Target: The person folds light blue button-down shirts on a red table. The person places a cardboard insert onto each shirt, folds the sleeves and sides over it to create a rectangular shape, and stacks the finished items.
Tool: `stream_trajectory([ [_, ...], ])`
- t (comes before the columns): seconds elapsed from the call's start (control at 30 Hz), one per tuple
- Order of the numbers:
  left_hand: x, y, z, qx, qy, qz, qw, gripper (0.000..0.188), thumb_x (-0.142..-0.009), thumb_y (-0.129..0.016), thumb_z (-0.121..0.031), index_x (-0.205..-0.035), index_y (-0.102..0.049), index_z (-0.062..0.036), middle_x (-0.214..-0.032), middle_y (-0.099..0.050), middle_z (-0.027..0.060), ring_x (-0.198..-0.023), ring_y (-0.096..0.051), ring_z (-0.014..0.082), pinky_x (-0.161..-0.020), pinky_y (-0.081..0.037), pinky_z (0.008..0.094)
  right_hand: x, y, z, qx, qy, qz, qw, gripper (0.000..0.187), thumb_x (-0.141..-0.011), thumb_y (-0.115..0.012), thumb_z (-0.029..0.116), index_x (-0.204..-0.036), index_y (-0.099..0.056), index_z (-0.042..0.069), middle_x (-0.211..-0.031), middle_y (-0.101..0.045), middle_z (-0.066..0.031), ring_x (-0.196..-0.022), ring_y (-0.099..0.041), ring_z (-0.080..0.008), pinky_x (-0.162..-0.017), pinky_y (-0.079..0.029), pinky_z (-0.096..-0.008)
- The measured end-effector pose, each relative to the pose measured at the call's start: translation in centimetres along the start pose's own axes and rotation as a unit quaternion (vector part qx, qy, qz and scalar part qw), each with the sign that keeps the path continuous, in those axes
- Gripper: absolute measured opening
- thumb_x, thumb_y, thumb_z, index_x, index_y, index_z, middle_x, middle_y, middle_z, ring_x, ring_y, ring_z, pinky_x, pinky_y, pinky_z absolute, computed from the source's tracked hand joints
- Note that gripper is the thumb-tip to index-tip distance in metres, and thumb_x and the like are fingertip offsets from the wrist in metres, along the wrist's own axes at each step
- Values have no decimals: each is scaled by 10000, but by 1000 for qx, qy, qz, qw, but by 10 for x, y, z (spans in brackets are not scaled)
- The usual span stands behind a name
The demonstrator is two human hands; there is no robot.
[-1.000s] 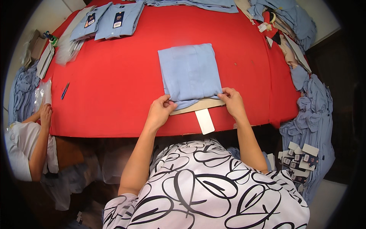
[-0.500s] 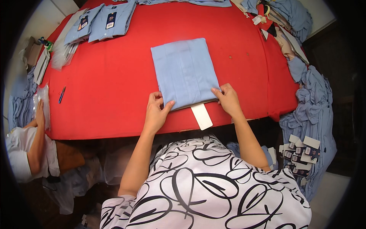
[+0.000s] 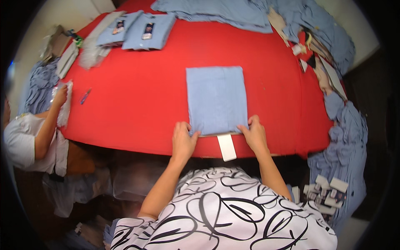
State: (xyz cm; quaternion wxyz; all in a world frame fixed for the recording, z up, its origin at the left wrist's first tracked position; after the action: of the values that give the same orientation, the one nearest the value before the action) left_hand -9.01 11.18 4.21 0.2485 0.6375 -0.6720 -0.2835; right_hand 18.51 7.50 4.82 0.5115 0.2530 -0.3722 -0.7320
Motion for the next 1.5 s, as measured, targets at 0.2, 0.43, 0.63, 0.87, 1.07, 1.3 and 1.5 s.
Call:
stream_trajectory([
  [0.2,-5,55,-39,253,52,118,959,429,-862,-698,-70,-1267,-562,-27,-1025,-601,100,-829,-597,161,-744,-482,317,-2,64,47,-317,-52,168,932,338,-888,-682,97,-1207,-604,15,-756,-615,-58,-641,-598,-149,-632,-526,-278],
  [0.43,-20,181,-113,398,-54,133,906,371,-887,-640,20,-1249,-573,63,-1155,-627,100,-1041,-606,147,-919,-509,292,-48,152,158,-304,244,215,896,198,-901,-640,43,-1087,-644,-23,-951,-645,-45,-821,-602,-101,-722,-496,-247],
  [0.63,-126,221,-78,172,-130,-148,965,184,-927,-605,-52,-1088,-670,6,-890,-625,44,-786,-553,109,-717,-444,260,-154,55,205,-416,207,240,852,166,-980,-565,119,-1122,-568,34,-939,-619,-42,-756,-597,-114,-697,-531,-267],
  [0.87,-370,293,-37,-29,-120,-325,938,261,-904,-647,-232,-1021,-677,-2,-863,-682,210,-804,-661,321,-737,-496,391,-327,-67,332,-551,120,264,783,183,-987,-536,116,-1088,-574,-32,-1021,-658,-120,-901,-654,-175,-751,-548,-328],
  [1.07,-587,242,-6,-118,-88,-272,951,266,-894,-629,-242,-1059,-679,-40,-979,-682,263,-981,-642,442,-859,-506,488,-531,-167,322,-411,81,43,907,238,-958,-589,157,-1104,-582,-30,-1005,-661,-145,-863,-651,-254,-786,-532,-378],
  [1.3,-645,147,103,-255,-66,-248,932,241,-910,-614,-181,-1071,-624,-1,-1118,-660,220,-1056,-630,397,-888,-511,456,-533,-209,316,-132,145,-67,978,568,-916,-645,368,-1314,-507,-12,-1097,-599,-216,-1016,-611,-330,-846,-496,-395],
  [1.5,-654,162,107,-206,-81,-244,944,308,-926,-598,-209,-1114,-599,36,-1150,-648,202,-1111,-588,399,-914,-485,452,-467,-199,331,-407,12,160,899,1001,-850,-739,407,-1533,-124,12,-1396,-434,-290,-1264,-501,-350,-1003,-462,-401],
])
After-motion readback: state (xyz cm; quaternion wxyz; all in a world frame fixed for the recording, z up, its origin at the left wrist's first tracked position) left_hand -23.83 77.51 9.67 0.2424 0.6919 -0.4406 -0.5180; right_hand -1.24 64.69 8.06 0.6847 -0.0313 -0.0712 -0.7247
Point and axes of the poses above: each hand's wrist, its own x-axis away from the middle knuckle, its own y-axis out of the back of the hand, z = x × y, the point moved 6 cm from there along -x, towards the middle knuckle
